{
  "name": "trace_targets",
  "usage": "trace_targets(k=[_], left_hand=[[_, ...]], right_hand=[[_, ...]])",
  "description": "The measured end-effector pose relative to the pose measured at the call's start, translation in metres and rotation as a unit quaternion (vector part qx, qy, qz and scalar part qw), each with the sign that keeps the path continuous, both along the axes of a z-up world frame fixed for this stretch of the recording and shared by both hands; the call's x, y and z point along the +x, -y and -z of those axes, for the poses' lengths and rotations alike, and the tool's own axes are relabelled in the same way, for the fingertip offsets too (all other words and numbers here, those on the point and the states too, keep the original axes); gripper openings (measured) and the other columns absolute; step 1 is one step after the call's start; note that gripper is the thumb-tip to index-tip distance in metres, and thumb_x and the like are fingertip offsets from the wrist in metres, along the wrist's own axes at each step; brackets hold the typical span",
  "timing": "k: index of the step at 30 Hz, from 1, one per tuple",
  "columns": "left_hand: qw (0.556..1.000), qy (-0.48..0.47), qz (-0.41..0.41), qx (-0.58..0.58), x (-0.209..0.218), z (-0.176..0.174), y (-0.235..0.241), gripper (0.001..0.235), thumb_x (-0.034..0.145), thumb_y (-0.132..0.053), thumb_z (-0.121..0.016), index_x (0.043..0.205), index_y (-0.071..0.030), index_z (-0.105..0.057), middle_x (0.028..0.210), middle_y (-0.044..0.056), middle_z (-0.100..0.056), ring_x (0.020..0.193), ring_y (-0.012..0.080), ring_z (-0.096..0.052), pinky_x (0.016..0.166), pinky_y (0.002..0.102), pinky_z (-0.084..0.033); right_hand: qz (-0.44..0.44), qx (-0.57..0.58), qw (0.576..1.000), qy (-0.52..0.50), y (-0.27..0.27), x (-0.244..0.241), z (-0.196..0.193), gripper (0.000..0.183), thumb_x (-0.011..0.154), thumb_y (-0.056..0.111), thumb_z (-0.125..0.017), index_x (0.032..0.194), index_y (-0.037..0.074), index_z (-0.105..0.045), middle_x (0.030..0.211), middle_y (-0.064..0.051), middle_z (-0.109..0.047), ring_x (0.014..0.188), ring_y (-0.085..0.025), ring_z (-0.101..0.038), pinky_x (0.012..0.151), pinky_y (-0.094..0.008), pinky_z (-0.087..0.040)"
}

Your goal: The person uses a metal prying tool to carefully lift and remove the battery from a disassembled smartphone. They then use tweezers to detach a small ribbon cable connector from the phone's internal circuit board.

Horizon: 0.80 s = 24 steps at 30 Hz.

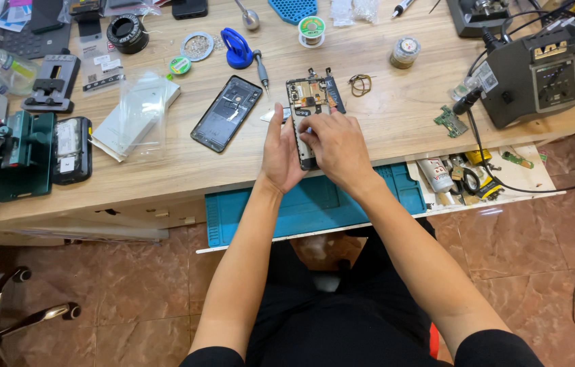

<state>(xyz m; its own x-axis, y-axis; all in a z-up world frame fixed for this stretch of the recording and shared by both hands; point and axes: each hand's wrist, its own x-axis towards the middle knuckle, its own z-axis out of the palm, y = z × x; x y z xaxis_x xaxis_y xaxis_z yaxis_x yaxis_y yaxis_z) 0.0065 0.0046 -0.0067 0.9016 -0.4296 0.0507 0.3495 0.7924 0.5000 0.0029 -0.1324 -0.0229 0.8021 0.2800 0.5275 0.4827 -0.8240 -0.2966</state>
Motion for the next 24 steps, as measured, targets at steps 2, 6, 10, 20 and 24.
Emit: trace_targets(k=[2, 6, 10, 20, 24], left_hand=[[1.000, 0.002, -0.002, -0.002, -0.002, -0.002, 0.002, 0.065, 0.103, -0.066, -0.053, 0.131, -0.009, -0.064, 0.108, 0.014, -0.074, 0.100, 0.0293, -0.076, 0.087, 0.046, -0.068], [1.000, -0.002, -0.005, -0.008, -0.002, -0.003, 0.000, 0.064, 0.103, -0.066, -0.053, 0.129, -0.008, -0.065, 0.107, 0.013, -0.074, 0.098, 0.0283, -0.076, 0.085, 0.044, -0.068], [1.000, -0.001, -0.015, -0.005, -0.006, -0.007, 0.000, 0.065, 0.103, -0.066, -0.053, 0.129, -0.008, -0.065, 0.107, 0.014, -0.074, 0.098, 0.0291, -0.076, 0.085, 0.045, -0.068], [1.000, -0.004, -0.015, 0.000, -0.006, -0.005, 0.002, 0.061, 0.104, -0.064, -0.052, 0.128, -0.009, -0.065, 0.107, 0.015, -0.075, 0.099, 0.0305, -0.077, 0.084, 0.044, -0.067], [0.999, 0.017, -0.025, 0.033, -0.005, 0.004, 0.002, 0.065, 0.105, -0.065, -0.048, 0.136, -0.010, -0.064, 0.114, 0.015, -0.075, 0.104, 0.0306, -0.076, 0.087, 0.045, -0.067]], right_hand=[[-0.001, -0.009, 1.000, 0.007, -0.001, 0.000, 0.002, 0.011, 0.106, 0.036, -0.064, 0.112, 0.026, -0.065, 0.086, 0.006, -0.060, 0.087, -0.017, -0.062, 0.089, -0.034, -0.045], [0.005, -0.024, 0.999, 0.026, -0.002, -0.001, 0.000, 0.010, 0.107, 0.036, -0.063, 0.108, 0.027, -0.066, 0.085, 0.007, -0.060, 0.084, -0.017, -0.062, 0.090, -0.035, -0.043], [-0.005, -0.026, 0.999, 0.042, -0.003, -0.002, 0.000, 0.012, 0.108, 0.036, -0.061, 0.107, 0.025, -0.064, 0.085, 0.005, -0.060, 0.086, -0.018, -0.061, 0.092, -0.034, -0.043], [-0.011, -0.010, 1.000, 0.013, 0.001, -0.001, -0.008, 0.011, 0.106, 0.036, -0.064, 0.106, 0.026, -0.065, 0.084, 0.006, -0.061, 0.085, -0.018, -0.063, 0.089, -0.034, -0.044], [-0.051, 0.047, 0.997, -0.037, 0.008, -0.003, -0.011, 0.011, 0.103, 0.032, -0.072, 0.101, 0.022, -0.069, 0.081, 0.004, -0.064, 0.082, -0.020, -0.065, 0.085, -0.036, -0.046]])
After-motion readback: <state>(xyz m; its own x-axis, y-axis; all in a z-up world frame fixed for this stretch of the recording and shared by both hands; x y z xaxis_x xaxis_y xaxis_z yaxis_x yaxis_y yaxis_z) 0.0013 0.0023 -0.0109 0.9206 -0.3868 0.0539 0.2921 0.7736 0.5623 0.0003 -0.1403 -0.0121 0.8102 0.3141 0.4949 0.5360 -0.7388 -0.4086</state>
